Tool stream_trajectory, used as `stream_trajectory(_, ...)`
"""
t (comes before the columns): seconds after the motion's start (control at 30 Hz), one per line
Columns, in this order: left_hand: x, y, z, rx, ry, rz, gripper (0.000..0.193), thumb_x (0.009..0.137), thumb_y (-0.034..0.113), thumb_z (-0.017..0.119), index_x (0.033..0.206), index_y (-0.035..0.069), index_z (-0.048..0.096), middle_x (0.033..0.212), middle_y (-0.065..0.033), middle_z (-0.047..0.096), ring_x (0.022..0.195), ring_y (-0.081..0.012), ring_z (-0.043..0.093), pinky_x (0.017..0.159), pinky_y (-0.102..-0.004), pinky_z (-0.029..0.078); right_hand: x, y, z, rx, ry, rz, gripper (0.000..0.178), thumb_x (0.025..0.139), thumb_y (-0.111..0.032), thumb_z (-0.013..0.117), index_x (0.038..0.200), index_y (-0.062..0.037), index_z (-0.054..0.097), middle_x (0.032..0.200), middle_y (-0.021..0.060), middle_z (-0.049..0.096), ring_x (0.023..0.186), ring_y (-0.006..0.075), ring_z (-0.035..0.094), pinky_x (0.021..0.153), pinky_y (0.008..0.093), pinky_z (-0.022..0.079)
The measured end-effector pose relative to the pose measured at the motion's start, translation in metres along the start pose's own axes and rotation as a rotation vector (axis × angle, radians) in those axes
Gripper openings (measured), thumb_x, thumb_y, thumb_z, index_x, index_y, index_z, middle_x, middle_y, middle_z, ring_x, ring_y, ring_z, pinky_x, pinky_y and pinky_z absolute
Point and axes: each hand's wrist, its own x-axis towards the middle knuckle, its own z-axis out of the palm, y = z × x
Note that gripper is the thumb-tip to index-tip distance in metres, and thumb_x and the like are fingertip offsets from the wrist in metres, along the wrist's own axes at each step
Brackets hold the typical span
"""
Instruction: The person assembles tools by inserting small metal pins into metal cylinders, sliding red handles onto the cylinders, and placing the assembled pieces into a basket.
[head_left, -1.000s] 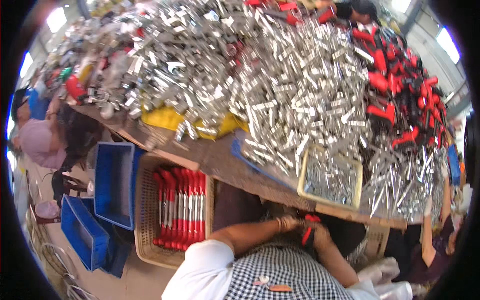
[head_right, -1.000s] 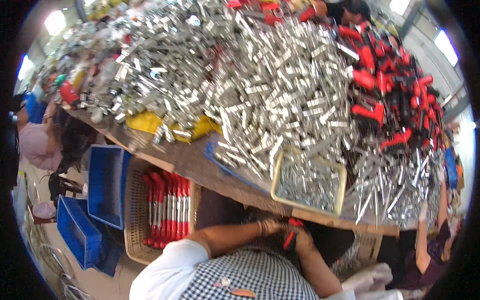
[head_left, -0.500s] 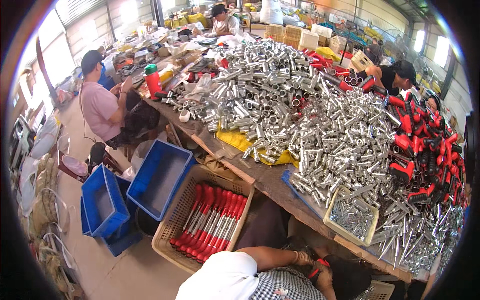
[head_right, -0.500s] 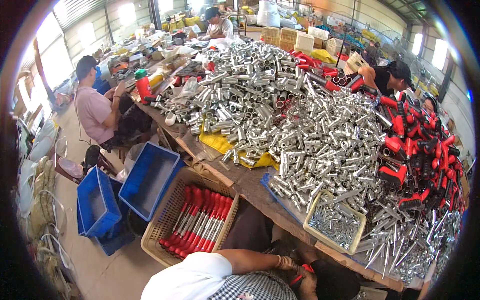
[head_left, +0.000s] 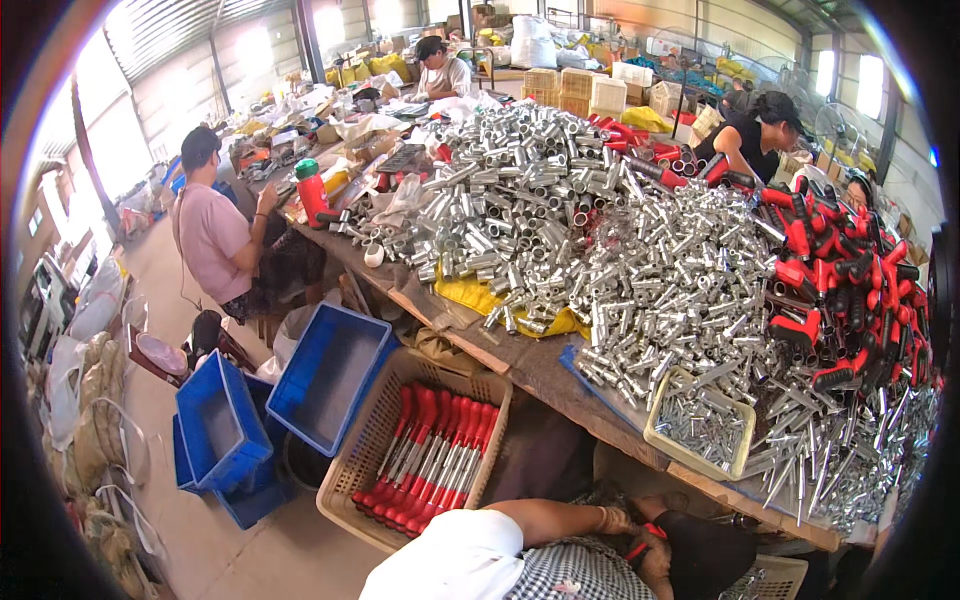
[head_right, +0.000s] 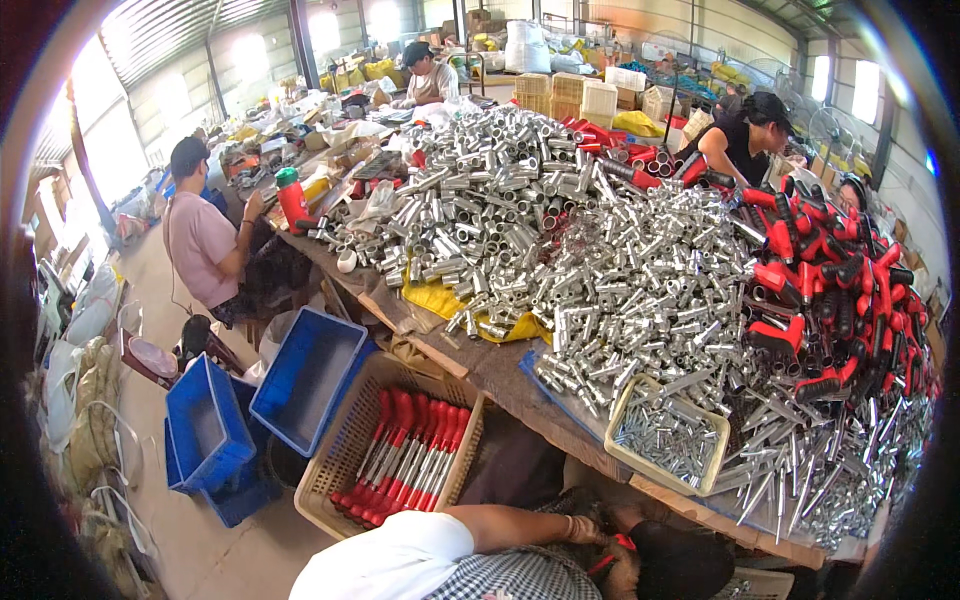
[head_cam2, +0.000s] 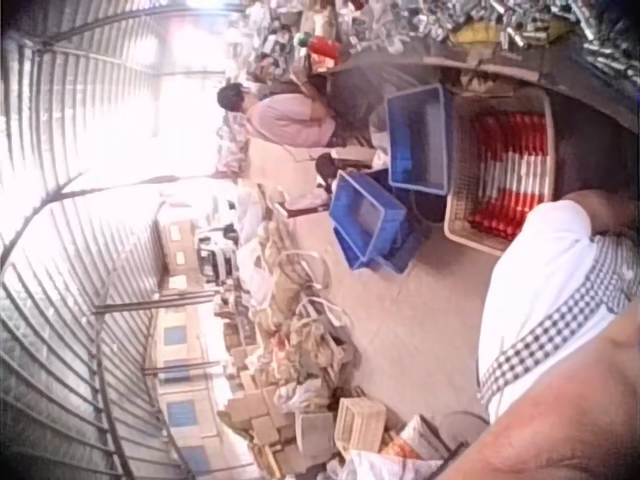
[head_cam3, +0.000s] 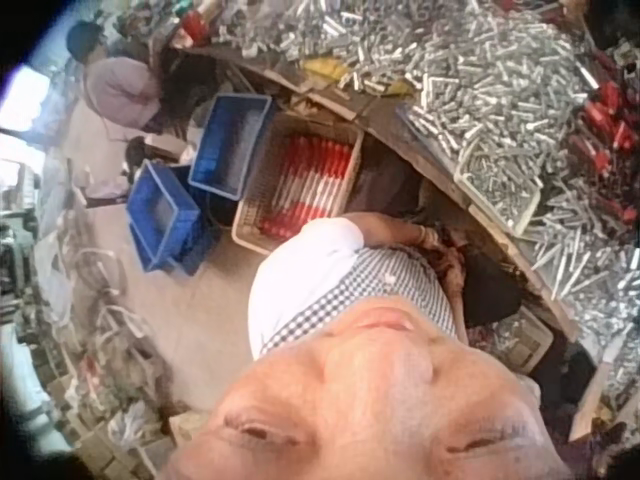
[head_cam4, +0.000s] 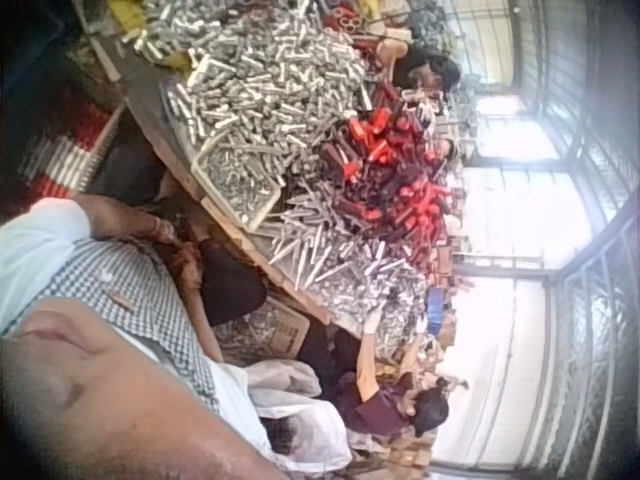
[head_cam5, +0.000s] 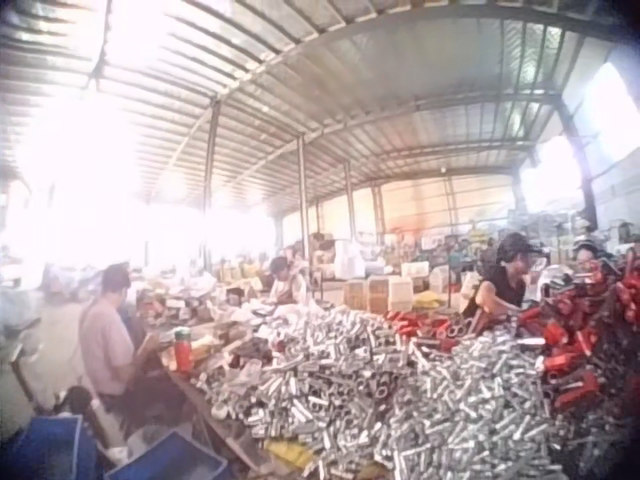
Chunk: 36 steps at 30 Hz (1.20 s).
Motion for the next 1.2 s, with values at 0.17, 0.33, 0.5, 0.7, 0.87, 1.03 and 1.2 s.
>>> stream_trajectory(0.17,0.022,-0.017,0.006,0.058,-0.013,-0.01,0.039,0.088,0.02,0.048,0.126,0.016,0.055,0.058,-0.0096,0.057,0.041,-0.0201,0.054,0.032,-0.036,0.044,-0.016,-0.029,0.005,-0.535,-0.227,-0.552,0.006,0.07,-0.011,0.064,0.068,-0.0051,0.062,0.069,0.0092,0.062,0.07,0.025,0.062,0.064,0.0351,0.047)
stream_trajectory(0.33,-0.006,-0.014,-0.015,0.106,-0.018,-0.016,0.04,0.088,0.021,0.047,0.128,0.016,0.053,0.058,-0.0099,0.057,0.041,-0.0202,0.053,0.032,-0.0362,0.044,-0.016,-0.029,0.008,-0.587,-0.162,-0.578,0.008,0.07,-0.012,0.063,0.07,-0.0038,0.061,0.07,0.0084,0.062,0.068,0.0247,0.061,0.064,0.0357,0.046)
stream_trajectory(0.5,-0.005,-0.012,-0.014,0.15,-0.009,-0.027,0.041,0.089,0.022,0.047,0.129,0.017,0.051,0.057,-0.0101,0.057,0.04,-0.0203,0.053,0.032,-0.0363,0.044,-0.017,-0.035,0.02,0.165,-0.043,0.118,0.015,0.08,-0.016,0.055,0.076,-0.0029,0.061,0.07,0.0078,0.06,0.065,0.0223,0.058,0.062,0.0357,0.045)
stream_trajectory(0.7,-0.002,-0.013,-0.013,0.192,-0.002,-0.034,0.042,0.09,0.023,0.046,0.131,0.018,0.049,0.057,-0.0103,0.056,0.04,-0.0204,0.053,0.031,-0.0365,0.044,-0.014,-0.029,0.014,0.179,-0.05,0.165,0.017,0.08,-0.018,0.052,0.082,-0.0028,0.061,0.066,0.0066,0.057,0.06,0.0205,0.056,0.059,0.0329,0.045)
stream_trajectory(0.87,0.0,-0.015,-0.01,0.24,0.005,-0.057,0.043,0.09,0.024,0.045,0.133,0.018,0.047,0.056,-0.0105,0.056,0.04,-0.0205,0.053,0.031,-0.0366,0.044,-0.021,-0.047,0.024,0.16,-0.076,0.143,0.017,0.079,-0.018,0.053,0.082,-0.0028,0.061,0.066,0.0057,0.057,0.06,0.0194,0.056,0.058,0.0321,0.045)
stream_trajectory(1.03,-0.003,-0.015,-0.016,0.276,0.016,-0.065,0.044,0.091,0.025,0.044,0.135,0.018,0.045,0.056,-0.0107,0.056,0.04,-0.0206,0.052,0.031,-0.0368,0.044,-0.02,-0.045,0.02,0.196,-0.068,0.176,0.015,0.08,-0.016,0.053,0.082,-0.0032,0.06,0.068,0.0047,0.056,0.063,0.0179,0.055,0.061,0.0309,0.044)
stream_trajectory(1.2,-0.011,-0.013,-0.023,0.316,0.02,-0.07,0.045,0.092,0.025,0.043,0.136,0.019,0.044,0.056,-0.011,0.056,0.039,-0.0207,0.052,0.031,-0.0369,0.044,-0.024,-0.05,0.029,0.173,0.038,0.188,0.015,0.083,-0.017,0.054,0.081,-0.0034,0.06,0.069,0.0042,0.056,0.064,0.0173,0.055,0.062,0.0308,0.043)
